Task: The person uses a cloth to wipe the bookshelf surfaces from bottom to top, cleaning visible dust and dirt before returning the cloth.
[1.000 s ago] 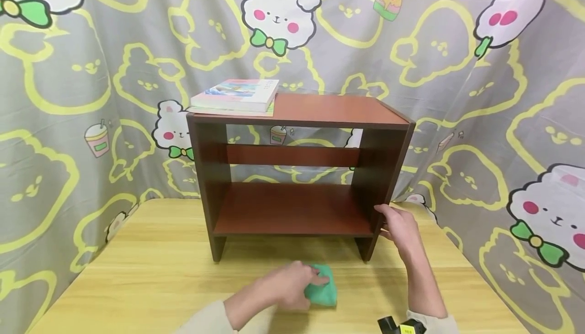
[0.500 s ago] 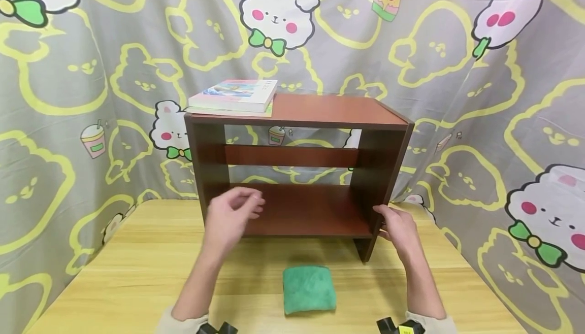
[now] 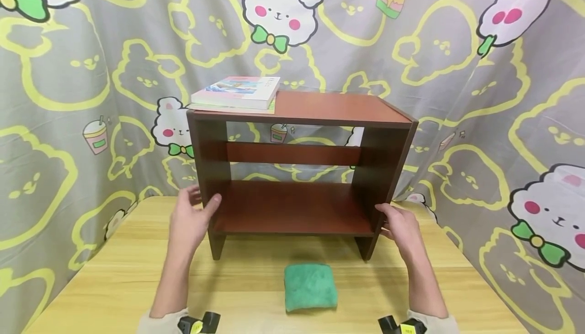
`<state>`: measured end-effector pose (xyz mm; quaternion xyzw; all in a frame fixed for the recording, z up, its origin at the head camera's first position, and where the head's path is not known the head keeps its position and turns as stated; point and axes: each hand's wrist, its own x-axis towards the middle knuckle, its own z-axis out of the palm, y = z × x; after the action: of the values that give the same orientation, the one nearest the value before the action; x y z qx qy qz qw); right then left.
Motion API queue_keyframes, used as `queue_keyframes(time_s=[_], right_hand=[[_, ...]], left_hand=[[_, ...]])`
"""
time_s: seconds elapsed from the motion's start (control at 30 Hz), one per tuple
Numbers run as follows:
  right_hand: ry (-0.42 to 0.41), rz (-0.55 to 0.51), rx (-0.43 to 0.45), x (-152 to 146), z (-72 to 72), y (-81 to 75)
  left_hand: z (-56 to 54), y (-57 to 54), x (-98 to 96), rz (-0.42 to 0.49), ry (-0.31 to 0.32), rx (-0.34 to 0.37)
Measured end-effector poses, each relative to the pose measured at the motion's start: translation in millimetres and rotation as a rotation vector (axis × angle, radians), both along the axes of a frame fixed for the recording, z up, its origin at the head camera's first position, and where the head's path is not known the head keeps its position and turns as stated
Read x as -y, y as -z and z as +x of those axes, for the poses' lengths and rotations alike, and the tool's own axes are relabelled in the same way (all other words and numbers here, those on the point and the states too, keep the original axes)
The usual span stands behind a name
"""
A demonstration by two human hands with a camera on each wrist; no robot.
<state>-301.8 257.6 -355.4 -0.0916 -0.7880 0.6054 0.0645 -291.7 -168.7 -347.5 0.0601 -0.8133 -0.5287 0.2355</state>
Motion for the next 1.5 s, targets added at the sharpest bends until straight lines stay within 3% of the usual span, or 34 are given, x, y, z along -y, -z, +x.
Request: queue_keyframes(time_s=[0.1, 0.23, 0.4, 0.63, 0.7, 0.8, 0.87, 0.97, 1.03, 1.1, 1.2, 1.3, 1.4, 1.5], right_hand=[[-0.004, 0.011, -0.001, -1.5, 0.0, -0.1], [0.005, 0.02, -0.005, -3.4, 0.9, 0.0], [-0.012, 0.089, -0.013, -4.5, 1.3, 3.4], [-0.008, 0.148, -0.048, -1.8, -4.3, 9.4], [0.013, 0.232, -0.045, -1.4, -3.9, 9.3], [0.022, 0.471, -0.022, -2.4, -0.4, 5.1], [-0.019, 0.668, 0.012, -2.4, 3.4, -2.1], [-0.154, 0.819, 0.095, 4.1, 10.6, -13.3], [-0.232, 0.905, 0.082, 14.2, 14.8, -17.9], [-0.265, 0.933, -0.002, 29.6, 17.3, -15.4], [-0.259, 0.96, -0.231, 58.8, 21.0, -2.2], [-0.338, 0.893, -0.351, 87.4, 31.4, 18.3], [-0.46, 0.885, -0.34, 107.9, 47.1, 37.8], [-0.549, 0.965, -0.285, 119.1, 58.5, 53.8]], left_hand=[[-9.5, 12.3, 6.4, -0.097, 0.16, 0.179], [-17.7, 24.8, 8.4, -0.139, 0.256, 0.274], [-18.5, 33.9, 14.7, -0.201, 0.275, 0.327], [-18.4, 40.1, 27.4, -0.275, 0.243, 0.31], [-18.6, 41.1, 28.9, -0.281, 0.239, 0.311], [-19.7, 40.7, 27.9, -0.279, 0.249, 0.314], [-20.7, 40.0, 26.5, -0.266, 0.263, 0.32], [-21.5, 39.2, 24.7, -0.248, 0.269, 0.32], [-21.4, 39.3, 24.1, -0.241, 0.262, 0.316], [-21.5, 39.5, 23.5, -0.237, 0.255, 0.308], [-22.1, 40.1, 23.6, -0.237, 0.246, 0.3], [-22.9, 40.4, 23.2, -0.241, 0.23, 0.284], [-23.3, 40.6, 22.8, -0.24, 0.212, 0.273], [-23.5, 40.5, 22.8, -0.237, 0.203, 0.277]])
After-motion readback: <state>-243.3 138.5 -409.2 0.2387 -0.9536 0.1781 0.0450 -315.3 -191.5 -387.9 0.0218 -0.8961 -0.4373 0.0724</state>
